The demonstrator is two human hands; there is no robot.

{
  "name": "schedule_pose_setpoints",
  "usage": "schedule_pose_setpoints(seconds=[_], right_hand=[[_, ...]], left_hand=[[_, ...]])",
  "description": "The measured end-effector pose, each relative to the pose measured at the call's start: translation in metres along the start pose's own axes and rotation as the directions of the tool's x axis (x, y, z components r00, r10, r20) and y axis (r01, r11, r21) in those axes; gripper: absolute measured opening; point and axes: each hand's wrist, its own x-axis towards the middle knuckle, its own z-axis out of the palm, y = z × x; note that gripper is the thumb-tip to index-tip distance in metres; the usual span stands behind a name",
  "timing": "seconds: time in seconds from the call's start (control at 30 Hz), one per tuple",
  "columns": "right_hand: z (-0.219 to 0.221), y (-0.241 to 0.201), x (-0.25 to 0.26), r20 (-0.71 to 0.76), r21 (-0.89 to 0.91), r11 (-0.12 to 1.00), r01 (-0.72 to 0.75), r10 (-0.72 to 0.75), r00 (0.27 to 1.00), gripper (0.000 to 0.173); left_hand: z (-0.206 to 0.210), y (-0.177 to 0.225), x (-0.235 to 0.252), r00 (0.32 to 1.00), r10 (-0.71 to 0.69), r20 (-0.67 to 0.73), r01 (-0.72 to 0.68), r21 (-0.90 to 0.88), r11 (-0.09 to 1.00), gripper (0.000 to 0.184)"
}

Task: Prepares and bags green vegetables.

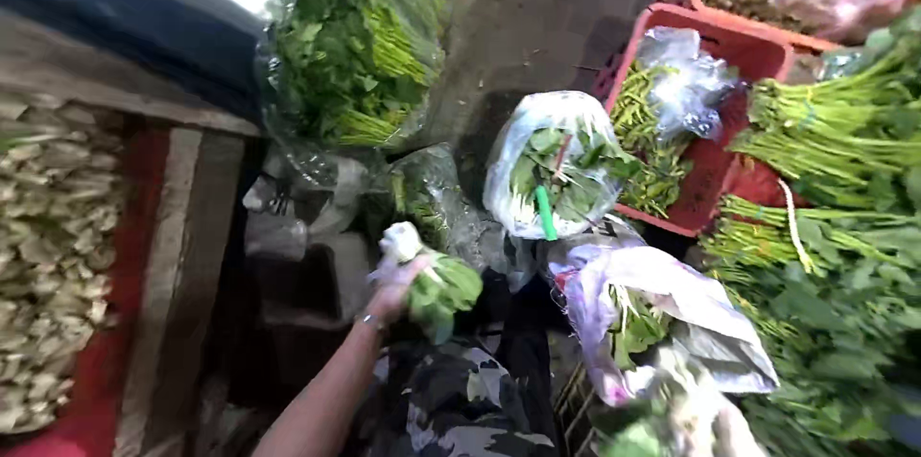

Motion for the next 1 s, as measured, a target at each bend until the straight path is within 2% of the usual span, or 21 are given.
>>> schedule_pose_setpoints(seconds=[0.03,0.1,0.17,0.2,0.23,0.3,0.33,0.4,0.43,0.47,0.5,0.57,0.6,0.67,0.73,0.8,0.83,0.87,0.9,0.93,1.0], right_hand=[[0.013,-0.044,0.027,0.056,-0.007,0.995,0.103,-0.103,0.993,0.071],[0.049,-0.123,0.065,0.184,-0.002,0.965,0.261,-0.256,0.949,0.075],[0.091,-0.183,0.083,0.31,0.033,0.944,0.329,-0.323,0.894,0.075],[0.112,-0.207,0.086,0.354,0.003,0.946,0.325,-0.305,0.884,0.075],[0.131,-0.228,0.085,0.387,-0.075,0.946,0.315,-0.263,0.884,0.076],[0.162,-0.274,0.075,0.487,-0.364,0.885,0.291,-0.086,0.869,0.078],[0.176,-0.294,0.066,0.547,-0.49,0.818,0.3,0.021,0.837,0.082],[0.199,-0.318,0.045,0.647,-0.57,0.726,0.385,0.108,0.755,0.085],[0.208,-0.323,0.035,0.699,-0.556,0.709,0.434,0.116,0.706,0.085],[0.215,-0.325,0.027,0.747,-0.518,0.713,0.472,0.109,0.656,0.084],[0.22,-0.327,0.021,0.788,-0.472,0.724,0.502,0.092,0.608,0.082],[0.227,-0.331,0.013,0.838,-0.401,0.749,0.527,0.068,0.541,0.077],[0.232,-0.336,0.009,0.842,-0.407,0.738,0.538,0.076,0.533,0.075],[0.241,-0.352,-0.002,0.834,-0.445,0.694,0.566,0.092,0.544,0.074],[0.245,-0.365,-0.014,0.857,-0.391,0.708,0.588,0.047,0.513,0.076],[0.235,-0.374,-0.018,0.89,-0.218,0.756,0.617,-0.105,0.444,0.074],[0.222,-0.378,-0.016,0.869,-0.11,0.788,0.606,-0.219,0.443,0.07],[0.204,-0.38,-0.012,0.807,-0.013,0.803,0.596,-0.344,0.481,0.065],[0.183,-0.378,-0.003,0.715,0.032,0.798,0.602,-0.439,0.544,0.06],[0.158,-0.373,0.01,0.612,0.034,0.796,0.605,-0.495,0.617,0.055],[0.105,-0.353,0.043,0.403,-0.036,0.806,0.592,-0.53,0.746,0.049]], left_hand=[[0.005,0.006,-0.002,0.998,0.008,0.058,-0.002,-0.103,0.995,0.05],[0.008,0.011,-0.003,0.985,0.024,0.172,0.02,-0.248,0.969,0.05],[0.0,0.012,-0.007,0.953,0.087,0.289,0.004,-0.298,0.955,0.056],[-0.007,0.009,-0.007,0.932,0.155,0.328,-0.047,-0.314,0.948,0.062],[-0.015,0.005,-0.008,0.909,0.226,0.351,-0.108,-0.325,0.939,0.076],[-0.036,-0.006,-0.012,0.868,0.338,0.363,-0.155,-0.448,0.88,0.121],[-0.048,-0.01,-0.017,0.865,0.348,0.361,-0.112,-0.537,0.836,0.116],[-0.076,-0.017,-0.025,0.853,0.324,0.409,0.054,-0.687,0.725,0.048],[-0.091,-0.019,-0.029,0.849,0.303,0.432,0.115,-0.712,0.692,0.031],[-0.106,-0.022,-0.031,0.859,0.296,0.417,0.103,-0.708,0.699,0.031],[-0.117,-0.027,-0.032,0.88,0.306,0.364,0.042,-0.701,0.712,0.043],[-0.136,-0.043,-0.033,0.91,0.356,0.211,-0.133,-0.666,0.734,0.054],[-0.144,-0.052,-0.035,0.925,0.351,0.147,-0.187,-0.628,0.756,0.054],[-0.157,-0.057,-0.047,0.954,0.278,0.115,-0.153,-0.61,0.778,0.056],[-0.162,-0.067,-0.051,0.947,0.288,0.145,-0.095,-0.729,0.678,0.064],[-0.169,-0.063,-0.053,0.944,0.326,0.052,-0.154,-0.804,0.574,0.044],[-0.176,-0.06,-0.054,0.94,0.339,-0.019,-0.221,-0.793,0.568,0.034],[-0.188,-0.056,-0.057,0.939,0.332,-0.092,-0.289,-0.732,0.617,0.025],[-0.2,-0.05,-0.06,0.947,0.257,-0.192,-0.318,-0.666,0.674,0.023],[-0.214,-0.042,-0.06,0.943,0.139,-0.303,-0.297,-0.575,0.762,0.021],[-0.243,-0.054,-0.043,0.881,-0.008,-0.474,-0.219,-0.422,0.88,0.025]])
